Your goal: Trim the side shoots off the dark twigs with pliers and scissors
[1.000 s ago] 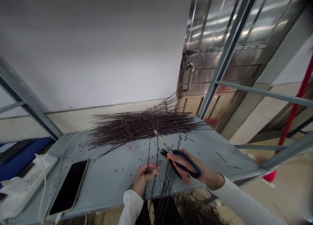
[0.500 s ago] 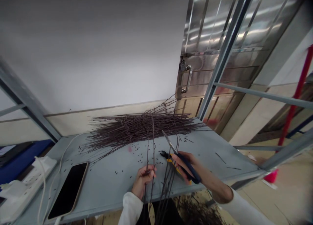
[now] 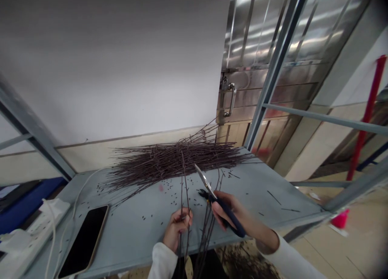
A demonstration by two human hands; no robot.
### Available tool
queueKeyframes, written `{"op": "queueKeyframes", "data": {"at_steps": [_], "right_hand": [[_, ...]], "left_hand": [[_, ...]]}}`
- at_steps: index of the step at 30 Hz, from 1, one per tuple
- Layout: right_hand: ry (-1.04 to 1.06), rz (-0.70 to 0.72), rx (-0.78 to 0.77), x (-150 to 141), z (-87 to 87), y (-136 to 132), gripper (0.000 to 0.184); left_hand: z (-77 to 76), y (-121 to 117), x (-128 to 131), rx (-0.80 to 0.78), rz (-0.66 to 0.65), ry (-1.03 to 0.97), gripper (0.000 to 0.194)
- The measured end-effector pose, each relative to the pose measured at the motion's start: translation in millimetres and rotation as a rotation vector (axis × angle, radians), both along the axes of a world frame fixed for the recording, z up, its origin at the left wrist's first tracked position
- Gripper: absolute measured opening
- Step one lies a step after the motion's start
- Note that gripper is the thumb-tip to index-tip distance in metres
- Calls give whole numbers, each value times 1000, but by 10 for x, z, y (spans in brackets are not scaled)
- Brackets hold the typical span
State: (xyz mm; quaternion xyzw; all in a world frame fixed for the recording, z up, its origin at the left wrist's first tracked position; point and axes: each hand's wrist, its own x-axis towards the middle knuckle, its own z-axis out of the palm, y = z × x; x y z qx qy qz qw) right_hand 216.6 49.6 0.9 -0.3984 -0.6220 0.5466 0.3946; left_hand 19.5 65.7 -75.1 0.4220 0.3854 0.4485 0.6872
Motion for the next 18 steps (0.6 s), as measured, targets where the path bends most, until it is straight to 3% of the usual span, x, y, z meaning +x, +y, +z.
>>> {"op": "queueKeyframes", "data": {"at_steps": [4, 9, 18], "right_hand": [[67, -1, 51, -56, -48, 38, 50], [-41, -39, 215, -43, -81, -3, 46], [-88, 73, 36, -127, 74, -11, 46]], "left_hand": [[5, 4, 0, 0, 4, -3, 36], [-13, -2, -4, 0, 2, -7, 36], [-58, 14, -17, -14, -28, -15, 37]]}}
